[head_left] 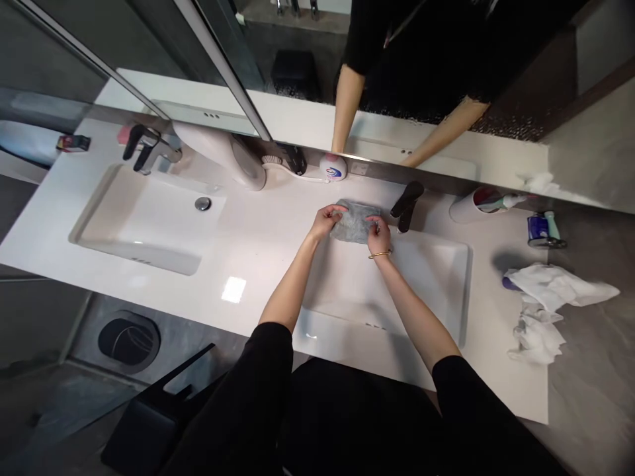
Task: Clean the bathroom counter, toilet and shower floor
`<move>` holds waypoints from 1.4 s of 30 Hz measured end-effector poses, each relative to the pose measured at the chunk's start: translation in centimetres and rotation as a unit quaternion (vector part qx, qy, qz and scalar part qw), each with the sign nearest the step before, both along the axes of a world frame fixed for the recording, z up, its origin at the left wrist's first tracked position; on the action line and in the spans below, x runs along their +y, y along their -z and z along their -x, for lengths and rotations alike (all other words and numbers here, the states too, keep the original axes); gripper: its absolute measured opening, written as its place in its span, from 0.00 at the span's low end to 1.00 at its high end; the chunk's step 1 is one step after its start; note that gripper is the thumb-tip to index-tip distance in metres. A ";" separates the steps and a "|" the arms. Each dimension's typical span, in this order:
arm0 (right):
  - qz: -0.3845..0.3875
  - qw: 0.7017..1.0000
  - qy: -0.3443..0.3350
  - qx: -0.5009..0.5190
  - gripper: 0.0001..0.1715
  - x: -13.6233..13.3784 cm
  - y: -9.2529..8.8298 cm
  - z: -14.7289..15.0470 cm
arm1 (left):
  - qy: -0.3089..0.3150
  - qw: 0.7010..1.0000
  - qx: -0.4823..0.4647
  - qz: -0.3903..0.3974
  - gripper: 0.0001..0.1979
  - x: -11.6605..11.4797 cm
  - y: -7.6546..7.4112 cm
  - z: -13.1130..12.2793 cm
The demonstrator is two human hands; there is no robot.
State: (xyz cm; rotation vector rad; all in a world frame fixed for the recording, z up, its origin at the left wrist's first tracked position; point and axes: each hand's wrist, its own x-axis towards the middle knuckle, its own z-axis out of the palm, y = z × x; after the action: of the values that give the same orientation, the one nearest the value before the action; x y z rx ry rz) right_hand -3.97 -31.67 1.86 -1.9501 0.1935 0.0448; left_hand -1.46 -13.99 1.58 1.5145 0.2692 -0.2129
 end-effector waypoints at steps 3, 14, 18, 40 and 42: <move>0.088 0.996 0.028 0.002 0.26 1.0 -0.3 -3.3 | 0.060 0.989 -0.080 -0.112 0.15 -0.7 0.2 -5.5; 0.227 0.969 -0.031 0.097 0.33 3.1 2.0 -6.6 | 0.230 0.824 -0.123 -0.502 0.26 -5.2 2.0 -4.5; 0.201 0.972 -0.016 0.118 0.28 2.6 3.2 -7.7 | 0.225 0.826 -0.107 -0.506 0.24 -5.7 1.4 -4.5; 0.366 0.841 0.386 0.100 0.41 -28.9 -1.2 23.7 | 0.158 0.853 -0.107 -0.485 0.26 -8.8 -1.1 11.7; 0.362 0.832 0.395 0.145 0.45 -34.7 -1.3 24.4 | 0.192 0.875 -0.057 -0.441 0.23 -9.8 -0.6 13.5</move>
State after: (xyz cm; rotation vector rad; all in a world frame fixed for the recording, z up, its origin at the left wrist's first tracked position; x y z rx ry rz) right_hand -28.42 -66.39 3.15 -2.4399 1.3775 -0.3248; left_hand -14.96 -23.81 2.15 2.4853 -0.0613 -0.3391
